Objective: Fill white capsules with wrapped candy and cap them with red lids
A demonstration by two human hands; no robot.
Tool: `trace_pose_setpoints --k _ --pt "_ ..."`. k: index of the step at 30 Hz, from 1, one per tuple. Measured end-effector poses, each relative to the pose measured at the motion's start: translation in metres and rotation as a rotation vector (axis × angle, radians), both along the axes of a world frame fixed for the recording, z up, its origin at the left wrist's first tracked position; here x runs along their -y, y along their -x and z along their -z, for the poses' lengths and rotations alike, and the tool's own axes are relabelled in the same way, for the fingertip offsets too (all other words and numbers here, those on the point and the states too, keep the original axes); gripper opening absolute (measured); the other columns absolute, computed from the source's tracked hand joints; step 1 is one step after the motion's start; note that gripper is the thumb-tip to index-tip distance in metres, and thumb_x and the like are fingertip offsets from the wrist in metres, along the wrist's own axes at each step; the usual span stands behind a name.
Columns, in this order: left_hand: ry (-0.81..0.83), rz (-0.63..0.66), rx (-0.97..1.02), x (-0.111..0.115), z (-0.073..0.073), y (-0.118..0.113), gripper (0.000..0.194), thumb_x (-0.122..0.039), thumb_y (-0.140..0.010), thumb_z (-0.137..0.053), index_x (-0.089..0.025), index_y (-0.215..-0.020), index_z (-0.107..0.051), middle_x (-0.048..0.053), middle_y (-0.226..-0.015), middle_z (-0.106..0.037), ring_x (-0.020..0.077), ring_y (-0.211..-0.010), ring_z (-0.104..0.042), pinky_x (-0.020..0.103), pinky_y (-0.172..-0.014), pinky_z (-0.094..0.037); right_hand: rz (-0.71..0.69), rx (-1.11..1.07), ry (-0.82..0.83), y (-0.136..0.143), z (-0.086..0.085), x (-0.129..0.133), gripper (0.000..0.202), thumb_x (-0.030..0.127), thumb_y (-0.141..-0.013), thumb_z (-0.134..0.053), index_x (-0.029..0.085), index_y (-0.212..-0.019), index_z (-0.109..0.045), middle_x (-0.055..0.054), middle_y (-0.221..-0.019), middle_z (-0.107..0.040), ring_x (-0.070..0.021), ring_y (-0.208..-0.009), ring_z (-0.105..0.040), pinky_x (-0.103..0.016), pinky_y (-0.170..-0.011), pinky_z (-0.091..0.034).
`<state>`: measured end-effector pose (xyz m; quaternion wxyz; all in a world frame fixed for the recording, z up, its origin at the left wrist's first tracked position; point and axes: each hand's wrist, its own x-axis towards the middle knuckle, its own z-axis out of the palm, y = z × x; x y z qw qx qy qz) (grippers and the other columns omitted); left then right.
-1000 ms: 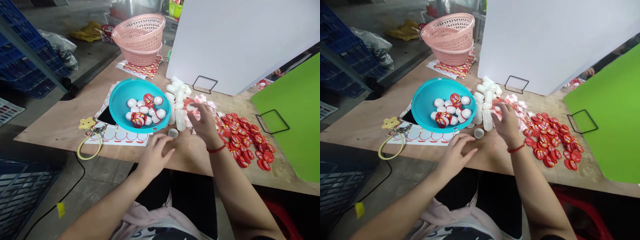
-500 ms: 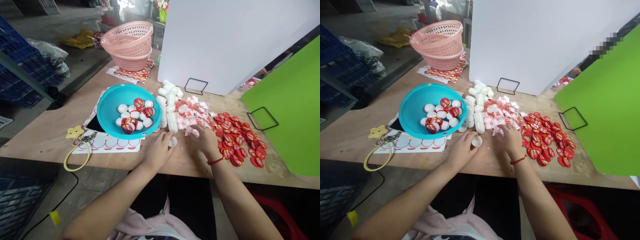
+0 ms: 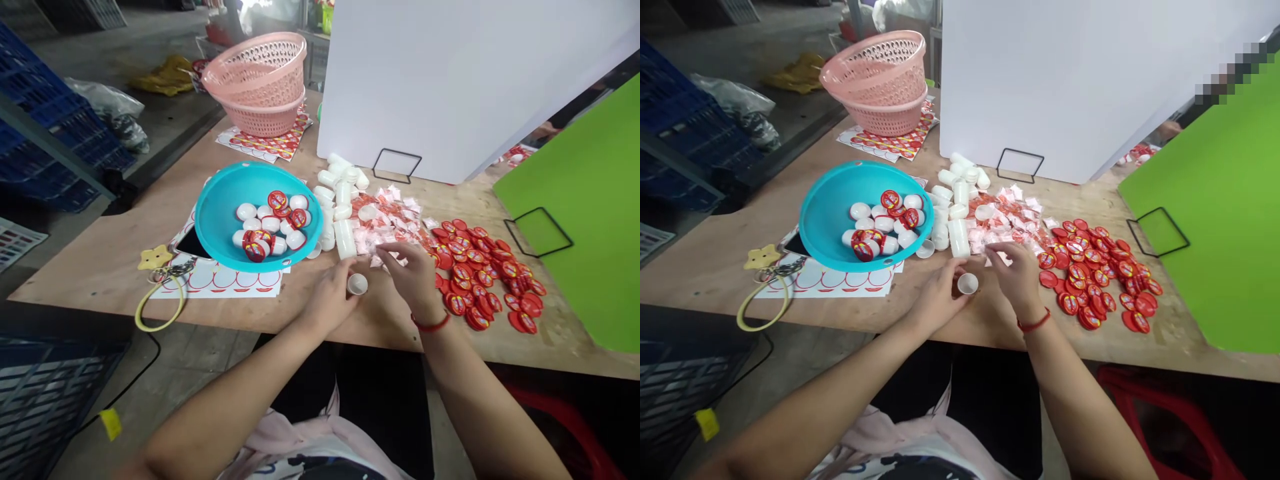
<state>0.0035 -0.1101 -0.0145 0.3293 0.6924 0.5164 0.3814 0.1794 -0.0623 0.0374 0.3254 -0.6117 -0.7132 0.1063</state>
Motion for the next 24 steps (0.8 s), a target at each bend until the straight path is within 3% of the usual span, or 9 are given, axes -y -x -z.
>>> trace_pose_setpoints --k 2,4,11,16,19,21,24 --pt "0.032 -0.006 0.023 0.001 0.001 0.000 0.062 -0.017 -0.083 -0.072 -0.026 -0.137 -0.041 0.007 -0.115 -0.071 0.0266 -0.107 -0.069 0.041 -0.091 -0.055 -0.136 -0.194 0.088 0.007 -0.004 0.018 0.022 0.040 -0.088 -0.066 0.025 -0.093 -0.080 -0.003 -0.084 -0.077 -0.0189 -0.067 -0.062 -0.031 -0.062 -0.047" --pt "0.056 -0.014 0.054 0.001 0.002 -0.001 0.063 -0.019 -0.084 -0.072 -0.026 -0.137 -0.040 0.008 -0.116 -0.071 0.0262 -0.106 -0.070 0.040 -0.089 -0.056 -0.199 -0.196 0.152 0.010 -0.004 0.032 0.017 0.035 -0.086 -0.067 0.026 -0.092 -0.080 -0.001 -0.077 -0.076 -0.0176 -0.063 -0.060 -0.030 -0.060 -0.045" --pt "0.095 -0.011 0.100 0.000 0.001 0.001 0.053 -0.016 -0.082 -0.072 -0.026 -0.128 -0.047 0.006 -0.115 -0.072 0.0231 -0.100 -0.071 0.036 -0.085 -0.056 -0.245 0.093 0.193 0.008 0.002 0.036 0.015 0.021 -0.086 -0.063 0.025 -0.086 -0.078 -0.001 -0.080 -0.075 -0.0202 -0.075 -0.064 -0.032 -0.071 -0.047" --pt "-0.013 0.032 -0.034 0.000 -0.010 0.003 0.024 -0.008 -0.079 -0.068 -0.024 -0.095 -0.061 0.000 -0.095 -0.070 0.0215 -0.094 -0.066 0.034 -0.084 -0.052 -0.391 0.548 0.005 0.014 -0.006 0.046 0.020 0.024 -0.094 -0.058 0.021 -0.088 -0.077 -0.012 -0.100 -0.069 -0.0286 -0.096 -0.058 -0.042 -0.082 -0.044" --pt "-0.024 0.021 -0.048 0.001 -0.013 0.002 0.019 -0.007 -0.079 -0.068 -0.023 -0.086 -0.061 0.000 -0.088 -0.068 0.0205 -0.088 -0.064 0.033 -0.079 -0.050 -0.470 0.633 -0.027 0.005 -0.010 0.045 0.021 0.025 -0.095 -0.056 0.022 -0.093 -0.077 -0.012 -0.100 -0.066 -0.0279 -0.092 -0.057 -0.041 -0.080 -0.044" --pt "-0.023 0.005 -0.050 0.001 -0.013 0.002 0.017 -0.010 -0.080 -0.070 -0.023 -0.087 -0.061 0.000 -0.087 -0.068 0.0203 -0.086 -0.064 0.033 -0.077 -0.049 -0.425 0.510 -0.034 -0.012 -0.008 0.035 0.021 0.026 -0.094 -0.056 0.023 -0.100 -0.076 -0.010 -0.102 -0.067 -0.0255 -0.091 -0.059 -0.039 -0.080 -0.046" --pt "-0.040 0.013 -0.055 0.002 -0.010 0.002 0.016 -0.016 -0.081 -0.074 -0.023 -0.086 -0.060 0.000 -0.090 -0.069 0.0208 -0.089 -0.064 0.034 -0.079 -0.049 -0.135 0.306 -0.059 -0.048 0.000 0.008 0.025 0.027 -0.091 -0.056 0.020 -0.106 -0.075 -0.010 -0.102 -0.071 -0.0243 -0.089 -0.064 -0.037 -0.081 -0.050"
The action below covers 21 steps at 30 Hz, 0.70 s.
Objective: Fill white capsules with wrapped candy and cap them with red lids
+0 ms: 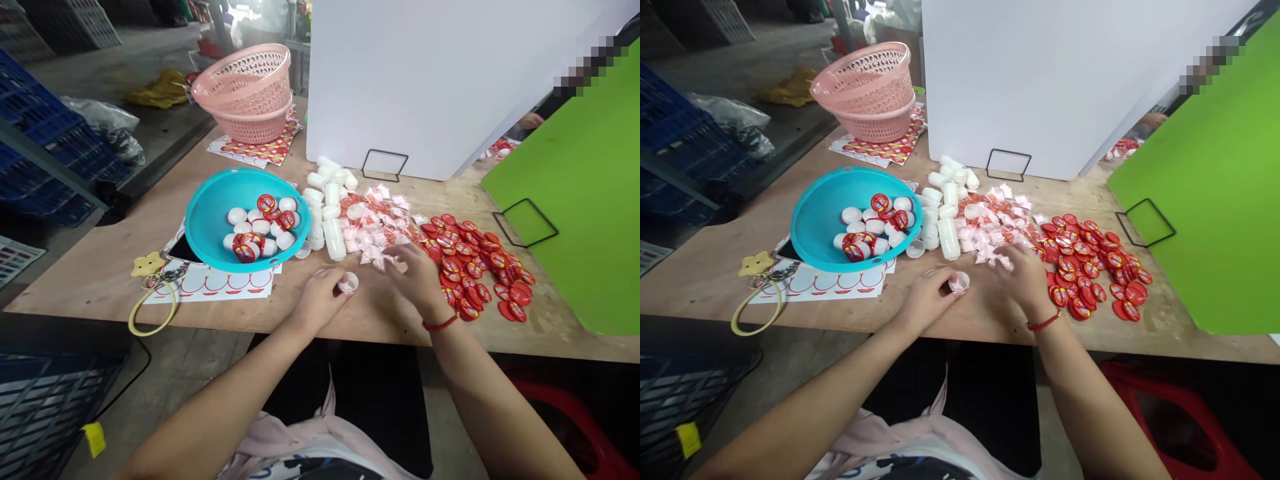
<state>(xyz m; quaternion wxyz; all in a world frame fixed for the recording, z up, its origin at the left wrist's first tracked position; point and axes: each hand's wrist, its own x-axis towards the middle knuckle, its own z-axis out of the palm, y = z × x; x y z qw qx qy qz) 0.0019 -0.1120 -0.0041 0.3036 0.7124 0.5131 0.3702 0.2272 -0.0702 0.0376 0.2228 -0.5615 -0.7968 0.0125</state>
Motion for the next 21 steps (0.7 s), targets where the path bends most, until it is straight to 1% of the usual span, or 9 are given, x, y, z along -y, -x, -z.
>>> trace_pose_setpoints --k 2,3,6,11,14,16,17,19,21 --pt "-0.011 0.016 -0.001 0.000 0.002 0.000 0.015 -0.018 -0.082 -0.075 -0.022 -0.084 -0.061 0.001 -0.093 -0.070 0.0213 -0.092 -0.065 0.035 -0.082 -0.050 0.166 0.062 0.027 -0.022 0.006 -0.018 0.030 0.026 -0.087 -0.058 0.017 -0.109 -0.075 -0.011 -0.103 -0.074 -0.0263 -0.091 -0.066 -0.038 -0.085 -0.051" --pt "-0.014 0.022 -0.002 0.000 0.002 -0.001 0.013 -0.018 -0.083 -0.075 -0.022 -0.085 -0.063 0.002 -0.095 -0.071 0.0216 -0.094 -0.065 0.035 -0.084 -0.050 0.205 0.125 0.056 -0.029 0.009 -0.025 0.030 0.026 -0.086 -0.059 0.017 -0.109 -0.076 -0.012 -0.104 -0.075 -0.0275 -0.093 -0.067 -0.039 -0.086 -0.050" --pt "-0.028 0.041 -0.020 -0.001 0.004 -0.002 0.010 -0.017 -0.085 -0.073 -0.022 -0.092 -0.068 0.003 -0.101 -0.073 0.0225 -0.100 -0.065 0.037 -0.091 -0.051 0.215 0.231 0.117 -0.041 0.015 -0.037 0.028 0.028 -0.086 -0.060 0.017 -0.103 -0.079 -0.013 -0.100 -0.076 -0.0308 -0.094 -0.067 -0.040 -0.084 -0.049" --pt "-0.001 0.038 -0.059 -0.001 0.005 -0.004 0.013 -0.019 -0.086 -0.072 -0.023 -0.097 -0.073 0.004 -0.110 -0.070 0.0225 -0.105 -0.065 0.036 -0.094 -0.052 0.208 0.192 0.072 -0.038 0.013 -0.034 0.023 0.021 -0.087 -0.058 0.016 -0.095 -0.079 -0.013 -0.099 -0.077 -0.0296 -0.091 -0.068 -0.039 -0.080 -0.048" --pt "-0.008 0.044 -0.060 -0.002 0.005 -0.004 0.013 -0.019 -0.086 -0.073 -0.023 -0.098 -0.073 0.004 -0.108 -0.071 0.0228 -0.105 -0.065 0.037 -0.095 -0.052 0.105 -0.058 -0.059 -0.022 0.004 -0.015 0.017 0.021 -0.090 -0.059 0.017 -0.091 -0.076 -0.010 -0.092 -0.076 -0.0249 -0.082 -0.069 -0.036 -0.076 -0.050" --pt "-0.026 0.062 -0.056 -0.003 0.005 -0.003 0.016 -0.018 -0.086 -0.073 -0.024 -0.100 -0.071 0.004 -0.107 -0.073 0.0237 -0.106 -0.065 0.038 -0.097 -0.051 -0.056 -0.224 -0.120 -0.004 -0.001 0.005 0.014 0.024 -0.093 -0.061 0.020 -0.094 -0.074 -0.007 -0.090 -0.075 -0.0218 -0.080 -0.068 -0.033 -0.074 -0.051" --pt "-0.023 0.065 -0.046 -0.003 0.006 -0.003 0.020 -0.018 -0.085 -0.073 -0.024 -0.104 -0.069 0.003 -0.108 -0.073 0.0241 -0.107 -0.066 0.039 -0.097 -0.051 -0.150 -0.252 -0.132 0.006 -0.001 0.015 0.012 0.024 -0.094 -0.061 0.020 -0.095 -0.073 -0.006 -0.089 -0.075 -0.0209 -0.081 -0.068 -0.033 -0.074 -0.050" --pt "0.021 0.041 0.001 -0.003 0.006 -0.003 0.035 -0.016 -0.084 -0.073 -0.026 -0.116 -0.062 0.003 -0.112 -0.073 0.0244 -0.108 -0.067 0.039 -0.096 -0.053 -0.275 -0.181 -0.152 0.024 0.003 0.033 0.012 0.021 -0.096 -0.060 0.021 -0.098 -0.072 -0.005 -0.088 -0.075 -0.0201 -0.081 -0.066 -0.033 -0.075 -0.048" --pt "0.082 0.002 0.060 -0.001 0.008 -0.003 0.050 -0.014 -0.083 -0.073 -0.026 -0.126 -0.052 0.004 -0.115 -0.073 0.0239 -0.106 -0.069 0.038 -0.092 -0.055 -0.304 -0.039 -0.181 0.036 0.010 0.042 0.013 0.018 -0.098 -0.059 0.020 -0.099 -0.072 -0.004 -0.087 -0.075 -0.0204 -0.081 -0.063 -0.034 -0.076 -0.044"
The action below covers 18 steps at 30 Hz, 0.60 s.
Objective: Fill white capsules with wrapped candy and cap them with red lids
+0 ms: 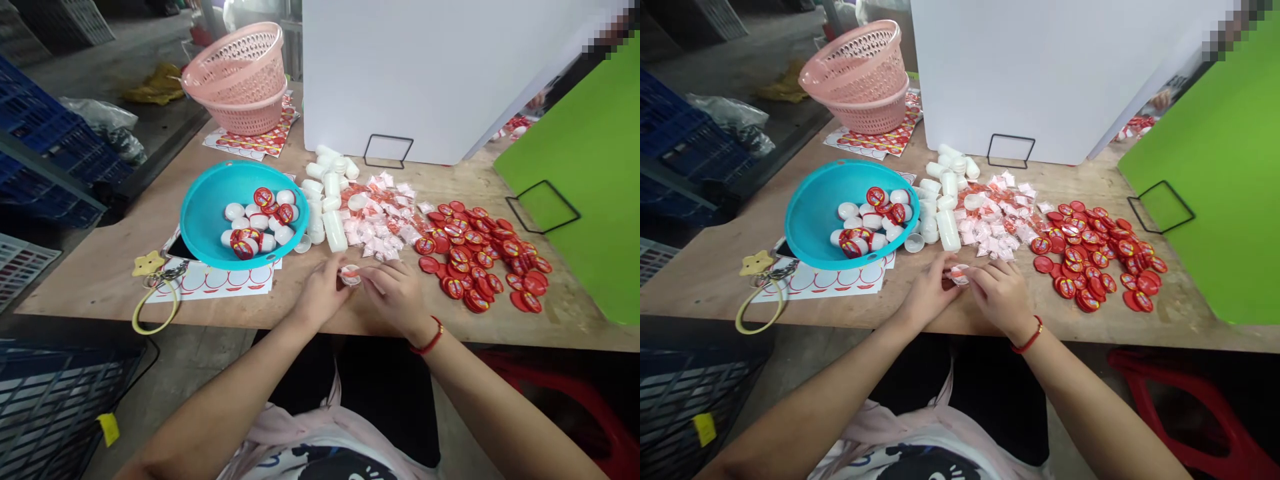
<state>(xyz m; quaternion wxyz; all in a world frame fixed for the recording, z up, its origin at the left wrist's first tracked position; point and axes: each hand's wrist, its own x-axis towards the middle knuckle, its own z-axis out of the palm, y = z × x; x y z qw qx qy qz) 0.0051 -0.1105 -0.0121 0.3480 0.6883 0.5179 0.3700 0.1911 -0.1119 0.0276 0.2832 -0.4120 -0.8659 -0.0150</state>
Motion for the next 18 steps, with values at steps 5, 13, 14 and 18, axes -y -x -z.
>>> trace_pose_setpoints --k 5,13,14,18 --pt "-0.001 -0.005 -0.015 0.002 0.001 0.000 0.040 -0.015 -0.084 -0.071 -0.024 -0.117 -0.049 0.005 -0.107 -0.072 0.0233 -0.098 -0.070 0.037 -0.085 -0.055 -0.065 0.295 -0.038 0.002 0.007 -0.001 0.019 0.013 -0.097 -0.054 0.020 -0.102 -0.071 -0.004 -0.097 -0.075 -0.0234 -0.087 -0.057 -0.039 -0.078 -0.040" --pt "-0.145 0.064 -0.165 0.003 -0.002 0.001 0.013 -0.014 -0.089 -0.066 -0.022 -0.099 -0.061 0.004 -0.103 -0.070 0.0238 -0.101 -0.064 0.038 -0.090 -0.050 0.011 0.318 0.147 -0.003 0.001 0.006 0.030 0.015 -0.087 -0.059 0.021 -0.114 -0.071 -0.013 -0.132 -0.060 -0.0321 -0.114 -0.053 -0.046 -0.092 -0.046" --pt "-0.153 0.073 -0.163 0.003 -0.002 0.000 0.012 -0.015 -0.090 -0.066 -0.021 -0.099 -0.062 0.004 -0.104 -0.071 0.0235 -0.102 -0.064 0.038 -0.091 -0.050 0.001 0.234 0.182 -0.010 0.002 0.003 0.030 0.015 -0.086 -0.059 0.022 -0.113 -0.071 -0.012 -0.129 -0.061 -0.0300 -0.113 -0.055 -0.044 -0.093 -0.047" --pt "-0.176 0.086 -0.200 0.002 -0.003 -0.002 0.002 -0.021 -0.093 -0.065 -0.020 -0.095 -0.065 0.004 -0.103 -0.068 0.0228 -0.099 -0.061 0.036 -0.088 -0.049 0.306 -0.096 0.091 -0.057 0.007 -0.027 0.026 0.024 -0.088 -0.058 0.020 -0.111 -0.069 -0.011 -0.108 -0.068 -0.0279 -0.103 -0.062 -0.044 -0.094 -0.049"
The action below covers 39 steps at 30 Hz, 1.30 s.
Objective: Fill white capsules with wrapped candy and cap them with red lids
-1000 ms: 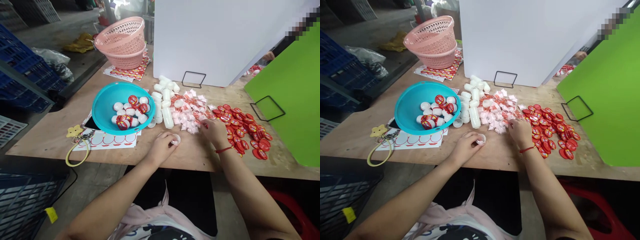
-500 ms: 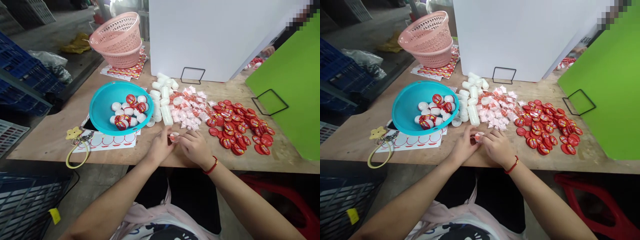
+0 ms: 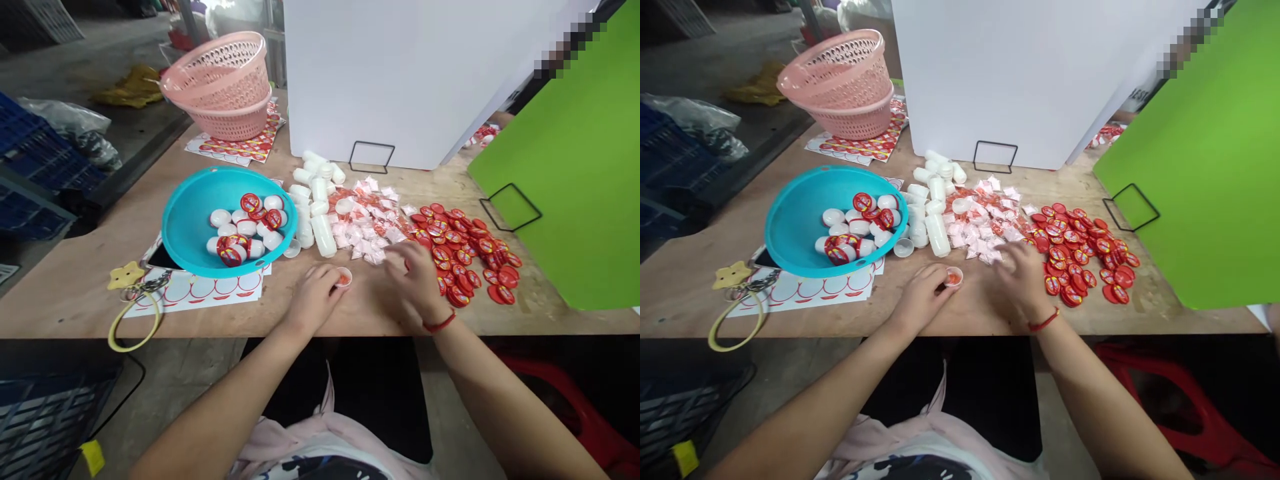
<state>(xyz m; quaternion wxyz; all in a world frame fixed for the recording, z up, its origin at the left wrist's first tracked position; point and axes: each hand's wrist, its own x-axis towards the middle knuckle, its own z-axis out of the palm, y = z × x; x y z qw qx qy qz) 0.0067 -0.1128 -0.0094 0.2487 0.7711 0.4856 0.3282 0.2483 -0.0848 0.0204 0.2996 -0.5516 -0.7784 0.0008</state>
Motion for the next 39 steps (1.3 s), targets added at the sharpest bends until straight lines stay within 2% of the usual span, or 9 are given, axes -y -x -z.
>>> trace_pose_setpoints --k 3,9,11,14,17,19,26,35,39 --pt "-0.015 -0.017 -0.023 -0.001 0.000 -0.001 0.003 -0.019 -0.091 -0.066 -0.021 -0.092 -0.066 0.003 -0.101 -0.066 0.0219 -0.098 -0.060 0.035 -0.086 -0.048 0.321 0.092 -0.002 -0.035 0.004 -0.028 0.044 0.031 -0.080 -0.066 0.014 -0.120 -0.064 -0.017 -0.113 -0.069 -0.0348 -0.105 -0.062 -0.050 -0.095 -0.047" --pt "0.012 -0.030 -0.006 -0.001 -0.002 -0.001 0.005 -0.020 -0.087 -0.069 -0.022 -0.088 -0.064 0.002 -0.099 -0.063 0.0214 -0.097 -0.059 0.034 -0.084 -0.047 0.421 0.303 0.157 -0.048 0.005 -0.040 0.058 0.034 -0.083 -0.064 0.015 -0.136 -0.054 -0.016 -0.112 -0.071 -0.0366 -0.102 -0.064 -0.050 -0.087 -0.048" --pt "0.025 -0.034 0.019 0.000 -0.002 -0.001 0.007 -0.019 -0.085 -0.069 -0.022 -0.088 -0.064 0.002 -0.098 -0.061 0.0208 -0.096 -0.059 0.033 -0.084 -0.048 0.362 0.220 0.007 -0.036 0.001 -0.027 0.058 0.036 -0.083 -0.067 0.015 -0.136 -0.053 -0.016 -0.109 -0.071 -0.0348 -0.100 -0.066 -0.050 -0.087 -0.049" --pt "0.033 -0.030 0.047 0.000 -0.002 0.000 0.010 -0.014 -0.084 -0.068 -0.022 -0.090 -0.064 0.002 -0.098 -0.061 0.0200 -0.097 -0.059 0.033 -0.087 -0.048 0.026 0.034 -0.209 -0.005 -0.002 0.005 0.048 0.033 -0.087 -0.072 0.018 -0.129 -0.056 -0.013 -0.109 -0.071 -0.0284 -0.099 -0.068 -0.044 -0.086 -0.055" --pt "0.063 -0.030 0.057 -0.001 0.000 0.001 0.010 -0.014 -0.085 -0.069 -0.021 -0.091 -0.066 0.003 -0.099 -0.061 0.0201 -0.096 -0.060 0.033 -0.086 -0.050 -0.398 0.133 -0.236 0.028 0.001 0.036 0.035 0.017 -0.092 -0.067 0.023 -0.125 -0.060 -0.011 -0.117 -0.070 -0.0252 -0.111 -0.067 -0.041 -0.094 -0.056" --pt "0.079 -0.030 0.067 -0.001 0.001 0.002 0.012 -0.014 -0.085 -0.069 -0.022 -0.095 -0.068 0.003 -0.099 -0.062 0.0200 -0.096 -0.061 0.032 -0.085 -0.050 -0.536 0.233 -0.239 0.041 0.007 0.046 0.033 0.009 -0.093 -0.062 0.021 -0.124 -0.063 -0.013 -0.123 -0.069 -0.0268 -0.119 -0.064 -0.042 -0.098 -0.056" --pt "0.096 -0.017 0.092 -0.003 0.003 0.002 0.026 -0.016 -0.087 -0.070 -0.023 -0.112 -0.069 0.003 -0.103 -0.065 0.0196 -0.101 -0.063 0.033 -0.092 -0.051 -0.518 0.125 -0.266 0.043 0.020 0.033 0.044 0.007 -0.091 -0.065 0.020 -0.133 -0.061 -0.015 -0.123 -0.069 -0.0271 -0.120 -0.064 -0.043 -0.096 -0.060" --pt "0.126 0.002 0.089 -0.002 -0.001 0.005 0.024 -0.013 -0.084 -0.068 -0.023 -0.105 -0.069 0.004 -0.105 -0.066 0.0221 -0.104 -0.064 0.036 -0.093 -0.052 -0.393 -0.097 0.026 0.056 0.016 0.028 0.031 0.024 -0.098 -0.061 0.027 -0.128 -0.066 -0.010 -0.123 -0.069 -0.0250 -0.112 -0.068 -0.045 -0.097 -0.060" --pt "0.161 -0.025 0.184 -0.002 0.001 0.007 0.037 -0.012 -0.082 -0.069 -0.023 -0.115 -0.059 0.005 -0.110 -0.070 0.0235 -0.105 -0.066 0.038 -0.093 -0.053 -0.384 -0.111 0.074 0.060 0.015 0.025 0.026 0.026 -0.098 -0.061 0.026 -0.123 -0.068 -0.010 -0.122 -0.070 -0.0248 -0.113 -0.068 -0.045 -0.099 -0.058"
